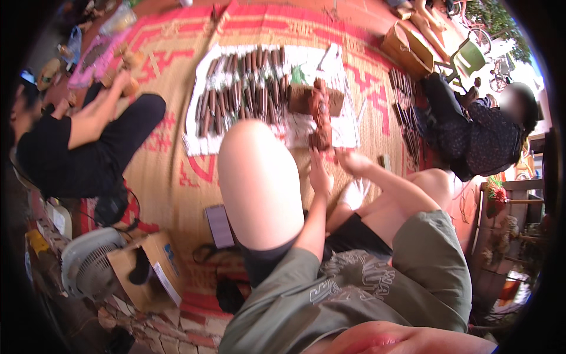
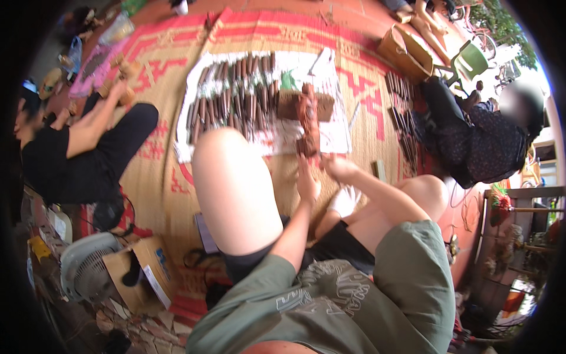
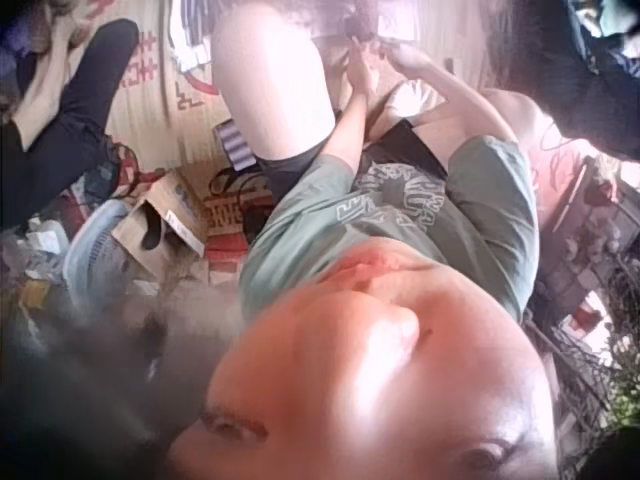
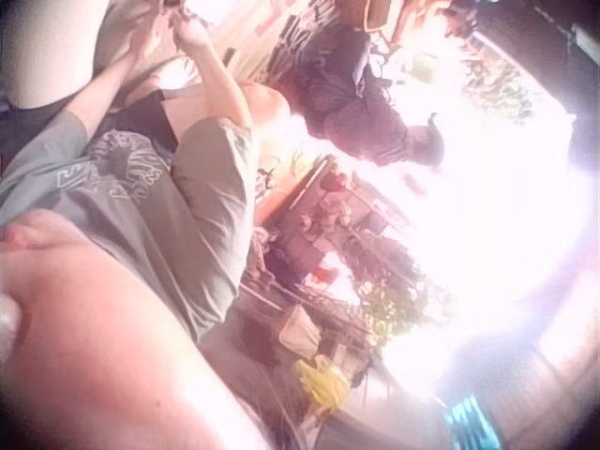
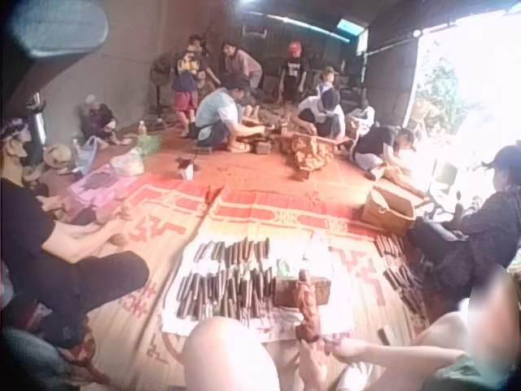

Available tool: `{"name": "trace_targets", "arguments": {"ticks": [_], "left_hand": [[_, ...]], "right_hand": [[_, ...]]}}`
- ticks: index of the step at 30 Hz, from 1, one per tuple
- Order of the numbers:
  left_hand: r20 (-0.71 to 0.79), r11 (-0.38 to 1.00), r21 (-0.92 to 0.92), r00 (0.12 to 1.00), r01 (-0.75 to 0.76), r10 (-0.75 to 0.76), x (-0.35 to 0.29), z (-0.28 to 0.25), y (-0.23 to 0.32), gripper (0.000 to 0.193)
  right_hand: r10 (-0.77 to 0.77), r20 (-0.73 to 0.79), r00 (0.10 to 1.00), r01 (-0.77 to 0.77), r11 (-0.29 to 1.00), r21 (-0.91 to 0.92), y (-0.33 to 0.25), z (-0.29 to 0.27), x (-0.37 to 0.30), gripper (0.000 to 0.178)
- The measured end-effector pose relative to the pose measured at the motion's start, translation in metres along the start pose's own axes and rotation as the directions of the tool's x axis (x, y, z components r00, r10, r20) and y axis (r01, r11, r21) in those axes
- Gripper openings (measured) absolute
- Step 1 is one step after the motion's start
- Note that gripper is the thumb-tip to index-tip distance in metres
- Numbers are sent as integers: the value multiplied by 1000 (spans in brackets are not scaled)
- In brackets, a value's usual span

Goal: The person sits on a mat and carves a small wooden figurine using a chisel. They hold the figurine in their left hand and use the chisel in their right hand to shape the wood, occasionally rotating the object to access different sides.

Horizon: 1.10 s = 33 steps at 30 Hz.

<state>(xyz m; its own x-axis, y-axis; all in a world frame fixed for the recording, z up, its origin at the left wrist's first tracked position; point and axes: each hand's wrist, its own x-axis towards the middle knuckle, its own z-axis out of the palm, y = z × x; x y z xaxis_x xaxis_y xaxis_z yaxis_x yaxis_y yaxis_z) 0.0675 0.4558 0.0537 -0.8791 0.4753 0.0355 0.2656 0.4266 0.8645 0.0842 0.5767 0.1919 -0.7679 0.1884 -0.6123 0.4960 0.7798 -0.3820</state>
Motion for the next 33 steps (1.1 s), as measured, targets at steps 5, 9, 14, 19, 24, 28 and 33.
{"name": "trace_targets", "arguments": {"ticks": [5, 9, 14, 19, 24, 28, 33], "left_hand": [[47, 999, 29, 998, 29, -31, 4, -6, -8, 91], [125, 996, -44, 990, 77, -71, 6, -8, 3, 89], [212, 984, -81, 967, 161, -141, 8, -20, 0, 88], [272, 979, -108, 952, 173, -138, 6, -24, 9, 88], [167, 987, -134, 984, 85, -62, 8, -11, -12, 89], [225, 984, -112, 968, 139, -111, 7, -24, 2, 90], [179, 972, -203, 980, 119, -83, 9, -18, -19, 94]], "right_hand": [[-492, -187, 850, 478, 870, -117, 21, 9, 17, 13], [-424, -149, 893, 392, 897, -204, 15, 14, -9, 13], [-428, -219, 877, 420, 904, -86, 4, 6, -13, 14], [-566, -263, 781, 511, 822, -250, 30, 33, -3, 15], [-554, -158, 817, 528, 830, -179, 24, 23, -6, 12], [-533, -208, 820, 504, 845, -175, 19, 12, -2, 15], [-661, -86, 746, 634, 743, -215, 21, 25, 1, 15]]}}
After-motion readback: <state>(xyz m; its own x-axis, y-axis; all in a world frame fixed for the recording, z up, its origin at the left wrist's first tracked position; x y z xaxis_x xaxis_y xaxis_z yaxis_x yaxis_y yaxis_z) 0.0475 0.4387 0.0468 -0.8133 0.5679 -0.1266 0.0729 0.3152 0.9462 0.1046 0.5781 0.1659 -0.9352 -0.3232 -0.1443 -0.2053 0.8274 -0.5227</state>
